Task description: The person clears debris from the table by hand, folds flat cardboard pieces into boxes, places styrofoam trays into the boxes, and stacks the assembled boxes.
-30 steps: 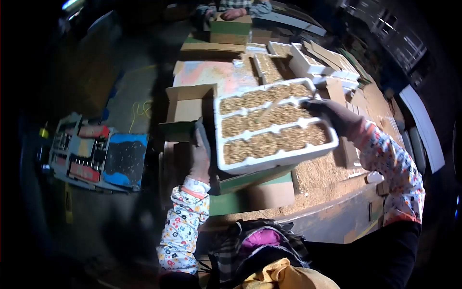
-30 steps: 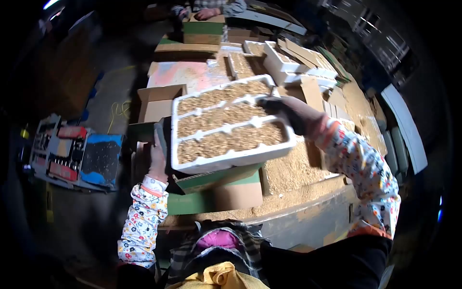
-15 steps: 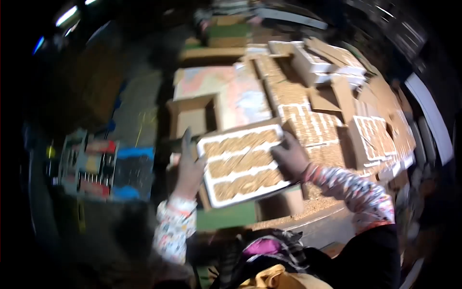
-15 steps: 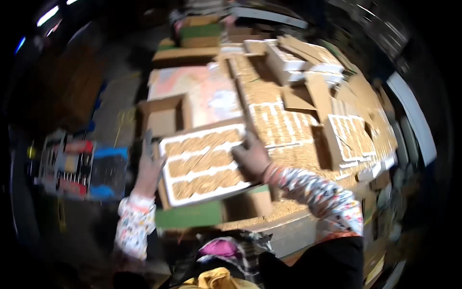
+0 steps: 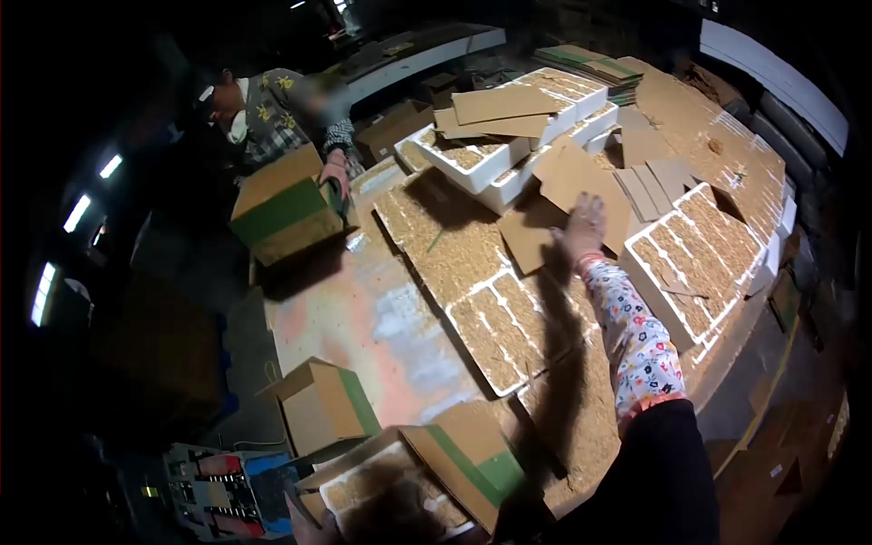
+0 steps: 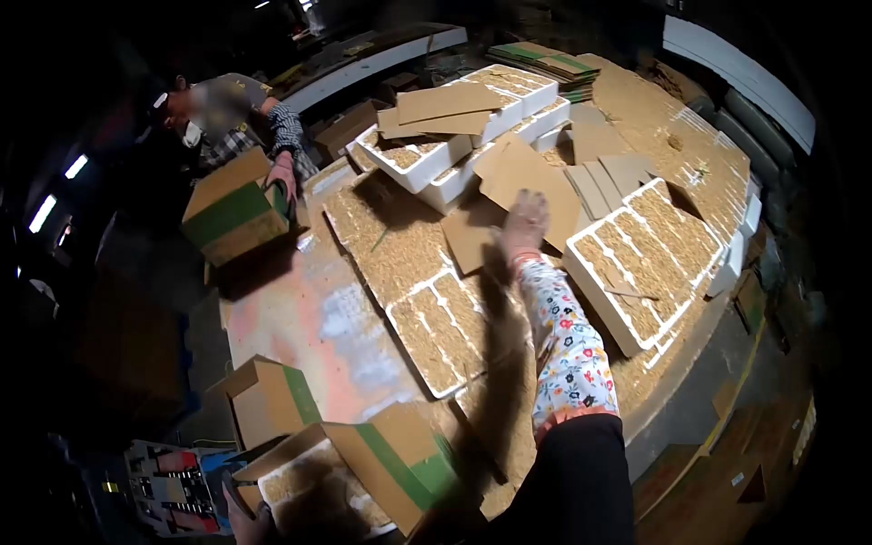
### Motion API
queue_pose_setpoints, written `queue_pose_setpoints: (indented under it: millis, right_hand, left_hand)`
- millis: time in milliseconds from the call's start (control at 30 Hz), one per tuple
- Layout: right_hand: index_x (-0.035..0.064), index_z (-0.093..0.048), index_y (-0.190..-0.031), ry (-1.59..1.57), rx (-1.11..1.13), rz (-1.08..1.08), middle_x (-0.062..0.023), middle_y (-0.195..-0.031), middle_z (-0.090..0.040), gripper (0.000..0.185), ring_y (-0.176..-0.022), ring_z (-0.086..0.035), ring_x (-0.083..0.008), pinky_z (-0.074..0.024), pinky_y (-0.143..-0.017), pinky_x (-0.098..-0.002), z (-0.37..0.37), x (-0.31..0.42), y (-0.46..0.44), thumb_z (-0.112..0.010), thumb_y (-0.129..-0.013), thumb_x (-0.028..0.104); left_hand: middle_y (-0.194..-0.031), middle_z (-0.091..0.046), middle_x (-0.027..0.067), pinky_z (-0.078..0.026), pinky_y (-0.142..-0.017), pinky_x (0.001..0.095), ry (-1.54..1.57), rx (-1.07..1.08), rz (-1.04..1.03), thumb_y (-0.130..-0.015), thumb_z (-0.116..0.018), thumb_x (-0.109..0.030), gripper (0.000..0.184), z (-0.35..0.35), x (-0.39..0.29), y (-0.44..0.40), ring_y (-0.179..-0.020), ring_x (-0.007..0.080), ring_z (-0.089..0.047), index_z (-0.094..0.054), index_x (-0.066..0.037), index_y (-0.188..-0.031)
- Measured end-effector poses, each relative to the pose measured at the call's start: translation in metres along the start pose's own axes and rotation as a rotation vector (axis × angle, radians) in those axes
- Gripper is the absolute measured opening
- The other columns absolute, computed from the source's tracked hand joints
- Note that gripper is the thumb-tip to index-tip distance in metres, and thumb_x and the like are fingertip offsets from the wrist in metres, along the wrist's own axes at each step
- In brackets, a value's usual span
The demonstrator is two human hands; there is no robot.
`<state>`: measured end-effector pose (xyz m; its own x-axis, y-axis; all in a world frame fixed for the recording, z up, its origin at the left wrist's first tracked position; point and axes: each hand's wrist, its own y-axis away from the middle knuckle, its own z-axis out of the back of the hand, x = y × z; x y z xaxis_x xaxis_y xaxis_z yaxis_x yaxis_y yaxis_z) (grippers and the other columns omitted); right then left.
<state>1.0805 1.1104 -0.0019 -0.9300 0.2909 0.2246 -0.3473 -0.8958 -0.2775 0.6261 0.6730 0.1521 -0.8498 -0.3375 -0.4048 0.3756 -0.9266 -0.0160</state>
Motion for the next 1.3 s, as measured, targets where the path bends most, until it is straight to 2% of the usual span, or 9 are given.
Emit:
queue_pose_setpoints:
  millis: [100, 300, 367, 567, 700, 933, 1100, 1167, 1300]
  right_hand:
    - [0.0066, -0.061, -0.095, -0.037, 0.149, -0.114, -0.0133, -0.097, -0.066, 0.018, -0.088, -0.065, -0.0287, -0.0527, -0.070, -0.0412, -0.073, -0.049, -0.066, -0.051, -0.082, 0.012]
    - [0.0045, -0.064, -0.084, -0.023, -0.007, 0.399, -0.0167, -0.080, -0.064, 0.017, -0.078, -0.062, -0.0341, -0.0496, -0.071, -0.0429, 0.010, -0.018, -0.007, -0.059, -0.073, 0.016]
    - [0.0060, -0.064, -0.082, -0.211, 0.004, 0.398, -0.0176, -0.083, -0.064, 0.018, -0.078, -0.061, -0.0363, -0.0486, -0.068, -0.0435, 0.048, -0.003, 0.013, -0.060, -0.076, 0.022]
    - [0.0088, -0.058, -0.087, -0.170, -0.183, 1.217, -0.0092, -0.082, -0.057, 0.014, -0.076, -0.057, -0.0270, -0.0455, -0.065, -0.0375, 0.236, 0.138, 0.214, -0.059, -0.074, 0.014]
    - [0.0052, -0.062, -0.094, -0.619, 0.623, 1.757, -0.0129, -0.095, -0.061, 0.023, -0.085, -0.060, -0.0276, -0.0476, -0.074, -0.0365, 0.215, 0.168, 0.403, -0.061, -0.077, 0.020]
    - [0.0080, -0.050, -0.123, -0.524, 0.501, 1.159, -0.0205, -0.120, -0.052, 0.058, -0.109, -0.051, -0.0376, -0.0362, -0.097, -0.0449, 0.265, 0.156, 0.388, -0.065, -0.077, 0.040]
    - [0.0075, -0.036, -0.135, -0.416, 1.263, 1.304, -0.0284, -0.126, -0.041, 0.084, -0.116, -0.043, -0.0450, -0.0371, -0.096, -0.0491, 0.209, 0.146, 0.369, -0.071, -0.069, 0.047]
    - [0.0063, -0.035, -0.135, -0.121, 0.692, 1.340, -0.0276, -0.123, -0.043, 0.088, -0.114, -0.045, -0.0442, -0.0395, -0.094, -0.0497, 0.239, 0.149, 0.379, -0.072, -0.067, 0.049]
    - [0.0089, -0.039, -0.133, 0.005, 0.933, 1.514, -0.0231, -0.118, -0.051, 0.075, -0.109, -0.050, -0.0416, -0.0419, -0.094, -0.0441, 0.184, 0.160, 0.377, -0.068, -0.073, 0.042]
  left_hand:
    - [-0.134, -0.037, 0.0274, -0.030, -0.104, 0.0403, -0.130, -0.022, 0.083, -0.078, -0.056, -0.009, 0.068, -0.013, 0.021, 0.006, -0.124, 0.0399, -0.037, -0.025, 0.006, -0.136]
    - [-0.113, -0.052, 0.0182, -0.045, -0.085, 0.0347, 0.343, -0.113, 0.126, -0.081, -0.063, -0.025, 0.063, -0.041, 0.073, -0.008, -0.101, 0.0298, -0.054, -0.035, 0.002, -0.130]
    - [-0.115, -0.053, 0.0232, -0.046, -0.081, 0.0371, -0.510, -0.372, -0.299, -0.089, -0.054, -0.028, 0.058, -0.055, 0.091, 0.021, -0.096, 0.0362, -0.057, -0.032, 0.003, -0.134]
    - [-0.119, -0.048, 0.0272, -0.043, -0.089, 0.0451, 0.283, -0.029, -0.096, -0.078, -0.067, -0.027, 0.080, 0.001, 0.047, 0.011, -0.104, 0.0419, -0.053, -0.023, -0.001, -0.138]
    - [-0.131, -0.040, 0.0237, -0.036, -0.098, 0.0392, 0.176, -0.342, -0.526, -0.082, -0.063, -0.024, 0.067, 0.032, 0.026, 0.011, -0.121, 0.0367, -0.041, -0.031, -0.003, -0.137]
    - [-0.140, -0.021, 0.0312, -0.040, -0.076, 0.0712, -0.746, 0.512, -0.406, -0.088, -0.043, -0.020, 0.047, -0.036, -0.012, 0.048, -0.123, 0.0567, -0.026, -0.039, -0.012, -0.135]
    - [-0.114, -0.056, 0.0225, -0.047, -0.079, 0.0410, -0.579, 0.660, -0.664, -0.073, -0.064, -0.047, 0.085, -0.004, -0.025, 0.039, -0.104, 0.0383, -0.051, -0.033, 0.003, -0.135]
    - [-0.121, -0.052, 0.0229, -0.048, -0.082, 0.0368, -0.647, 0.466, -0.443, -0.064, -0.070, -0.052, 0.105, 0.019, -0.036, 0.045, -0.101, 0.0389, -0.054, -0.024, 0.009, -0.137]
    - [-0.122, -0.040, 0.0421, -0.044, -0.092, 0.0343, -0.915, 0.770, -0.594, -0.056, -0.076, -0.053, 0.121, -0.036, -0.027, 0.018, -0.110, 0.0407, -0.052, -0.016, 0.013, -0.137]
